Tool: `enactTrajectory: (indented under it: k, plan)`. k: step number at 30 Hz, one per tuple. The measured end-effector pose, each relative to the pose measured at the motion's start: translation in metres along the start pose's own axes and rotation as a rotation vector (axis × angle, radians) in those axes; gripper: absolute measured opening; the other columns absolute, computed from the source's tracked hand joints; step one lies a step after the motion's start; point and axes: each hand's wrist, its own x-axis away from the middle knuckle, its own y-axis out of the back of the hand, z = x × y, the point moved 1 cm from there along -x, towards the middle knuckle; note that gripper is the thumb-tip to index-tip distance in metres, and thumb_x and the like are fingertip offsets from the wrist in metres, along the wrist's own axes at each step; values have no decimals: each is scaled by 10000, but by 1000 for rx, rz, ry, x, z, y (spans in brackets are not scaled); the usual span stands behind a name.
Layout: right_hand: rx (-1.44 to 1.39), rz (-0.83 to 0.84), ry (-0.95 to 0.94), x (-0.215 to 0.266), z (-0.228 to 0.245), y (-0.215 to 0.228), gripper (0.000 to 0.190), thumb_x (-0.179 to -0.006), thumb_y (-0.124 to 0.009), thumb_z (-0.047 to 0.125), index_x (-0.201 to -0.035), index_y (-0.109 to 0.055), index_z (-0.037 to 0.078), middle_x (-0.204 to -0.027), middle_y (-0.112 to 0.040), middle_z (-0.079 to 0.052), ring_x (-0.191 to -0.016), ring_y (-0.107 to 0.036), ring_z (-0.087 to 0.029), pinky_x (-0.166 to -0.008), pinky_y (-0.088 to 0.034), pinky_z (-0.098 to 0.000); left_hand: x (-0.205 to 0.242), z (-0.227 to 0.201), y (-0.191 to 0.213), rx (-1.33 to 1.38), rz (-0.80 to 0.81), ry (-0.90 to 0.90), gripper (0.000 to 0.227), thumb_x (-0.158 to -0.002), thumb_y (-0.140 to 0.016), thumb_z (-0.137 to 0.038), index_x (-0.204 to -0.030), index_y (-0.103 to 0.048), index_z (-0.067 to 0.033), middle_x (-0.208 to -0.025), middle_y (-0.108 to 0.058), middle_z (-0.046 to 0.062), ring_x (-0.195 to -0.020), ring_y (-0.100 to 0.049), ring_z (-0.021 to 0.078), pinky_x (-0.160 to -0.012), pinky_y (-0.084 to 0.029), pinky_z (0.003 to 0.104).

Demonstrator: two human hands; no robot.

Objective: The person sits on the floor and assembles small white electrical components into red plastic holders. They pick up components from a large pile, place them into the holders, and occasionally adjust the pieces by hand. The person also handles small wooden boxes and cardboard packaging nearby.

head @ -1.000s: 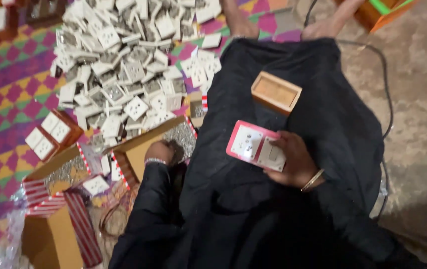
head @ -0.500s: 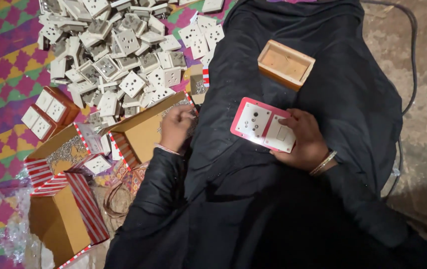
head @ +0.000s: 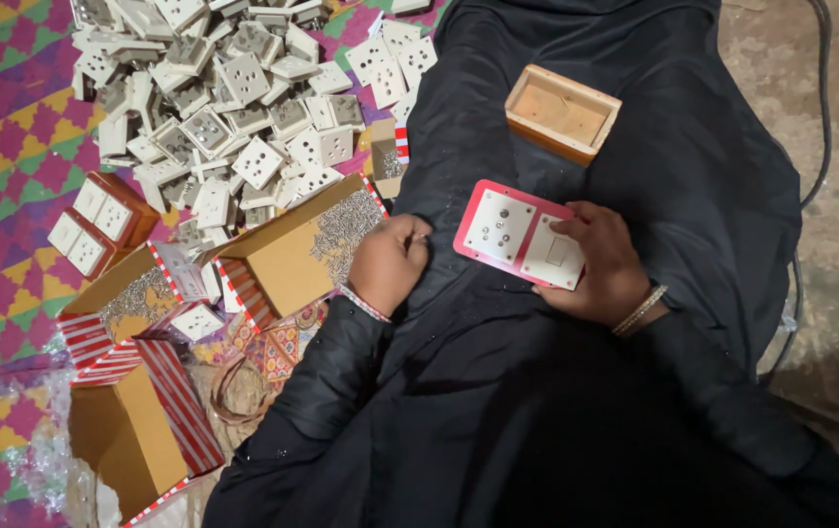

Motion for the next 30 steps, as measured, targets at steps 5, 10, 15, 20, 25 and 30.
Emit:
enactTrajectory:
  k: [5,10,15,20,25,30]
  plan:
    - [-1,18,1,-1,-1,1,836,-551,-933,265,-1268,-548,77,-1324,-551,-213,-1213,-544,-431,-1028,-457,-515,-2,-24,-16,334,48,71,89,-877,-732,-67,-958,-719,-32,-850,-737,103,-757,-701,210,-710,-550,303]
    - [-16,11,-2,-1,2,3,835,-547,-927,255,-1268,-546,74,-1330,-547,-224,-1205,-551,-429,-1025,-462,-509,-1,-43,-20,109,-26,-141,55,-888,-739,-82,-928,-737,-45,-918,-740,111,-854,-715,287,-757,-560,364]
    - [-27,1,-7,0,3,4,848,-544,-925,236,-1279,-534,74,-1333,-544,-231,-1212,-551,-434,-1026,-464,-512,0,-49,-18,-39,-13,-272,69,-866,-734,-59,-935,-736,-53,-947,-726,116,-914,-688,333,-806,-554,410]
    - [-31,-7,14,0,1,3,866,-535,-932,234,-1281,-519,80,-1317,-544,-227,-1202,-554,-430,-1018,-461,-518,1,-51,-16,-77,-47,-377,82,-872,-728,-51,-954,-734,-46,-992,-717,111,-951,-681,326,-839,-557,418]
    - [-40,-46,27,2,0,2,852,-536,-942,235,-1265,-532,72,-1313,-557,-209,-1196,-556,-415,-1018,-465,-508,13,-58,-14,-118,-75,-484,146,-888,-741,-73,-1031,-733,-43,-1075,-707,85,-970,-669,293,-838,-548,400]
    - [-28,-66,14,5,-4,2,828,-537,-948,247,-1233,-539,66,-1314,-562,-199,-1201,-561,-404,-1030,-472,-504,22,-64,-17,-299,-67,-481,308,-867,-764,-138,-1157,-715,-49,-1192,-677,68,-1026,-635,265,-835,-508,389]
